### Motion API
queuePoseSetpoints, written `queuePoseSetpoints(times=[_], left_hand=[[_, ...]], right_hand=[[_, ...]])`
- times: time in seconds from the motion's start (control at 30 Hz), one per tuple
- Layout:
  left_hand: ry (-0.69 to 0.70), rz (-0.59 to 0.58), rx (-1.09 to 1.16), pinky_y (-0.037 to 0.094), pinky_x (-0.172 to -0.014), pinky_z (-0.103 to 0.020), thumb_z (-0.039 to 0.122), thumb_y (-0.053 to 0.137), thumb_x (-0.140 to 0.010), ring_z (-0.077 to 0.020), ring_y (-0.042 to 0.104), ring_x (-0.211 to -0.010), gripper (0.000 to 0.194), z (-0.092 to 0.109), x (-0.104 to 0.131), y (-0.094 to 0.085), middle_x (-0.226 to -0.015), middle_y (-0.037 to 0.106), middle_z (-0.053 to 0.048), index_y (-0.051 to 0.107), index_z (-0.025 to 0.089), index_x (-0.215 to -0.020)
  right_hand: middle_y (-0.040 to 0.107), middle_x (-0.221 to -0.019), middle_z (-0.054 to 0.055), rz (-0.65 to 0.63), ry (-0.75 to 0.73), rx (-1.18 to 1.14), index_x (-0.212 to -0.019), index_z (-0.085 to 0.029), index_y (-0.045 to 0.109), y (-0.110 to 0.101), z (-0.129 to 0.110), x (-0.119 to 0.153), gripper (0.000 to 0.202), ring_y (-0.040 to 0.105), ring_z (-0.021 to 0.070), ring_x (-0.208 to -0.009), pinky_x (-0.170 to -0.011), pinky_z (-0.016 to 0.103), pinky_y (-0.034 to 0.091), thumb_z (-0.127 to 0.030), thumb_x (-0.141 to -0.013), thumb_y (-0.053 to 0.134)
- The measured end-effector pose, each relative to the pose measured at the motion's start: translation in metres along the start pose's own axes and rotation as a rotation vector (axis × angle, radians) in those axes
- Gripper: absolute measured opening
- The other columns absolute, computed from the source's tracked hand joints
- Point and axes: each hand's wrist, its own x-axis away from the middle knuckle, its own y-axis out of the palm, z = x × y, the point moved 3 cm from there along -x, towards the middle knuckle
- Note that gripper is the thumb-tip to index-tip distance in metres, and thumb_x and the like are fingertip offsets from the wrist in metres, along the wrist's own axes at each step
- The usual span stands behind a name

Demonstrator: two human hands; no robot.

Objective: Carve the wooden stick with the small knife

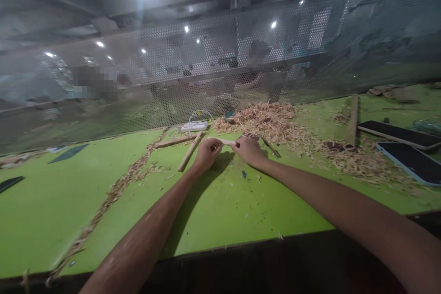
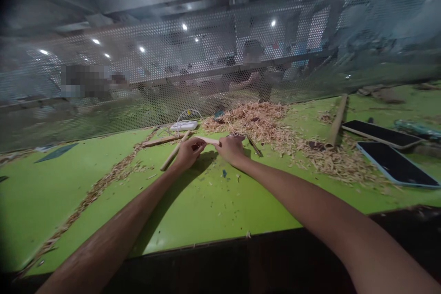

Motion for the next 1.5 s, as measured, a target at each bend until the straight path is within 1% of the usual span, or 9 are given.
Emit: queuePoseSetpoints(times=[0.13, 0.27, 0.47, 0.6, 0.7, 0.93, 1.07, 1.33, 1.5], left_hand=[[0.0, 0.003, -0.037, 0.042, -0.059, -0.022, 0.018, 0.069, -0.087, -0.0129, 0.055, -0.063, 0.008, 0.002, 0.0, 0.001, -0.074, 0.069, -0.003, 0.076, 0.014, -0.085], [0.0, 0.0, -0.058, 0.04, -0.059, -0.023, 0.018, 0.07, -0.087, -0.0126, 0.054, -0.061, 0.008, 0.005, 0.001, 0.001, -0.069, 0.068, -0.002, 0.076, 0.015, -0.084], [0.002, -0.001, -0.063, 0.04, -0.06, -0.023, 0.015, 0.069, -0.086, -0.0123, 0.054, -0.061, 0.008, 0.007, 0.001, 0.001, -0.07, 0.069, -0.002, 0.077, 0.015, -0.083], [-0.003, 0.0, -0.064, 0.038, -0.059, -0.023, 0.017, 0.068, -0.086, -0.0125, 0.053, -0.06, 0.008, 0.006, 0.001, 0.001, -0.069, 0.068, -0.002, 0.076, 0.015, -0.083], [-0.001, -0.004, -0.051, 0.039, -0.059, -0.023, 0.018, 0.067, -0.086, -0.0131, 0.053, -0.061, 0.009, 0.005, 0.001, 0.001, -0.07, 0.068, -0.002, 0.075, 0.015, -0.083], [0.001, -0.005, -0.045, 0.039, -0.058, -0.023, 0.017, 0.068, -0.085, -0.0132, 0.054, -0.06, 0.008, 0.006, 0.001, 0.0, -0.069, 0.068, -0.002, 0.075, 0.015, -0.082], [0.006, -0.044, -0.043, 0.041, -0.059, -0.023, 0.018, 0.068, -0.084, -0.0134, 0.056, -0.06, 0.009, 0.01, 0.003, 0.001, -0.069, 0.07, -0.002, 0.077, 0.015, -0.083], [0.007, -0.115, -0.037, 0.036, -0.055, -0.022, 0.018, 0.066, -0.083, -0.0117, 0.051, -0.055, 0.013, 0.012, 0.005, 0.006, -0.063, 0.068, -0.001, 0.078, 0.015, -0.083], [-0.01, -0.126, -0.048, 0.035, -0.054, -0.022, 0.017, 0.065, -0.082, -0.0113, 0.049, -0.054, 0.013, 0.013, 0.006, 0.007, -0.059, 0.064, 0.001, 0.078, 0.015, -0.083]], right_hand=[[0.072, -0.079, 0.009, -0.007, -0.004, 0.031, -0.09, -0.015, 0.082, -0.002, -0.002, 0.001, 0.033, 0.06, 0.0169, -0.067, -0.066, 0.029, 0.046, -0.035, -0.105, 0.06], [0.073, -0.082, 0.01, -0.007, 0.003, 0.06, -0.092, -0.015, 0.083, -0.006, -0.004, 0.003, 0.033, 0.062, 0.0173, -0.07, -0.066, 0.028, 0.046, -0.035, -0.104, 0.06], [0.073, -0.084, 0.01, -0.024, 0.01, 0.059, -0.094, -0.016, 0.083, -0.005, -0.004, 0.002, 0.033, 0.063, 0.0189, -0.073, -0.068, 0.029, 0.048, -0.036, -0.104, 0.059], [0.074, -0.086, 0.01, -0.046, 0.045, 0.035, -0.097, -0.014, 0.08, -0.004, -0.004, 0.002, 0.031, 0.063, 0.0174, -0.071, -0.064, 0.027, 0.045, -0.033, -0.106, 0.057], [0.075, -0.091, 0.01, -0.03, 0.056, 0.054, -0.1, -0.015, 0.078, -0.006, -0.004, 0.002, 0.026, 0.064, 0.0176, -0.074, -0.063, 0.026, 0.044, -0.029, -0.105, 0.057], [0.075, -0.091, 0.01, -0.035, 0.053, 0.063, -0.1, -0.014, 0.078, -0.008, -0.006, 0.004, 0.03, 0.062, 0.0175, -0.071, -0.06, 0.027, 0.043, -0.027, -0.106, 0.051], [0.075, -0.092, 0.011, -0.034, 0.056, 0.07, -0.102, -0.014, 0.078, -0.008, -0.006, 0.003, 0.029, 0.064, 0.018, -0.074, -0.061, 0.027, 0.043, -0.025, -0.106, 0.051], [0.075, -0.091, 0.01, -0.028, 0.063, 0.075, -0.101, -0.015, 0.077, -0.01, -0.007, 0.004, 0.029, 0.063, 0.0176, -0.075, -0.065, 0.026, 0.043, -0.027, -0.106, 0.052], [0.073, -0.085, 0.009, -0.018, 0.057, 0.045, -0.099, -0.014, 0.077, -0.008, -0.006, 0.004, 0.028, 0.061, 0.0159, -0.069, -0.06, 0.025, 0.041, -0.025, -0.106, 0.052]])
